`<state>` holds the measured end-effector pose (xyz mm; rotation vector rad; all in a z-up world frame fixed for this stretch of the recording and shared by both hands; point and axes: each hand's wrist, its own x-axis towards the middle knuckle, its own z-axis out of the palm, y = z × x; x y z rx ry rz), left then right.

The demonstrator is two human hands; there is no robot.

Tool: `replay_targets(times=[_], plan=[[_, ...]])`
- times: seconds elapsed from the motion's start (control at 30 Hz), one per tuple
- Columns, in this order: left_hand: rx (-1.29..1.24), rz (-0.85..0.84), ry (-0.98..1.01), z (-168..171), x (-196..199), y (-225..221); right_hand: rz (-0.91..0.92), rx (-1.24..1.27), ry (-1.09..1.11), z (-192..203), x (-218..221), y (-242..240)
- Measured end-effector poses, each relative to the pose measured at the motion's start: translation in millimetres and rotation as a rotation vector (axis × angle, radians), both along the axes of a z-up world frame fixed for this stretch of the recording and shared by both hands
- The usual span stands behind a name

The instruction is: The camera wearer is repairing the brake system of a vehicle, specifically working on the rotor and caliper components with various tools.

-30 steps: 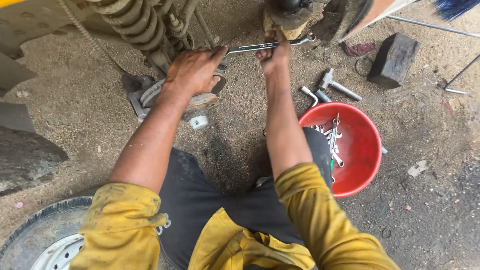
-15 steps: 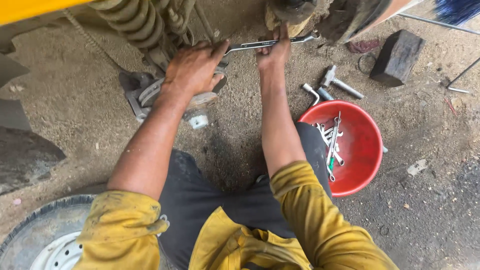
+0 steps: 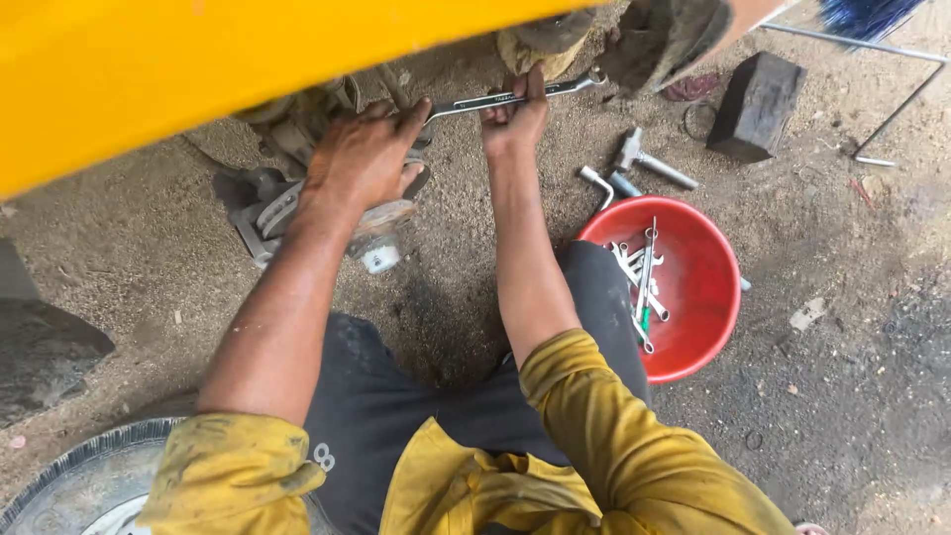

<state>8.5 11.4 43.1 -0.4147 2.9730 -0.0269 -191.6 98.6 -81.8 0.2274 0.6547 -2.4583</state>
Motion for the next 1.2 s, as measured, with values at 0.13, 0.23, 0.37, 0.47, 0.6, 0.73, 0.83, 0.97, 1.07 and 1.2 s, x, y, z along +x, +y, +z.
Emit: replay_targets(times=[0.13,0.23,0.37,0.47,0.6,0.73,0.83,0.97,1.07,1.2], plan=[[-0.137,0.027,-0.076,11,2,5,0.028,0.059,-0.025,-14,-16,-9],[-0.181,0.025,-0.075,14,2,9,0.040,0.170,-0.016,-7,-10,5],[-0.133,-0.019,0.071,1,0,-2,0.058,0.212,0.012,24,0,20],[-0.123,0.011,0.130,16,5,8,0.160,0.108,0.037,-2,-12,23],[-0.016,0.027,0.040,8,-1,4,0.166,0.030,0.055,-2,-15,22],[-0.040,-0.045,0.170,-7,0,-4,0.022,0.037,0.078,13,32,43],[0.023,0.007,0.103,-10,-3,-5,-0.070,0.158,0.305,37,116,68],[0.103,0.035,-0.001,-2,-3,-2,-0.234,0.841,1.208,39,215,76],[0.157,0.107,-0.207,15,-6,1,-0.216,0.853,1.112,18,216,76],[0.082,0.042,-0.062,-7,-1,-4,-0.074,0.423,0.634,49,141,94]])
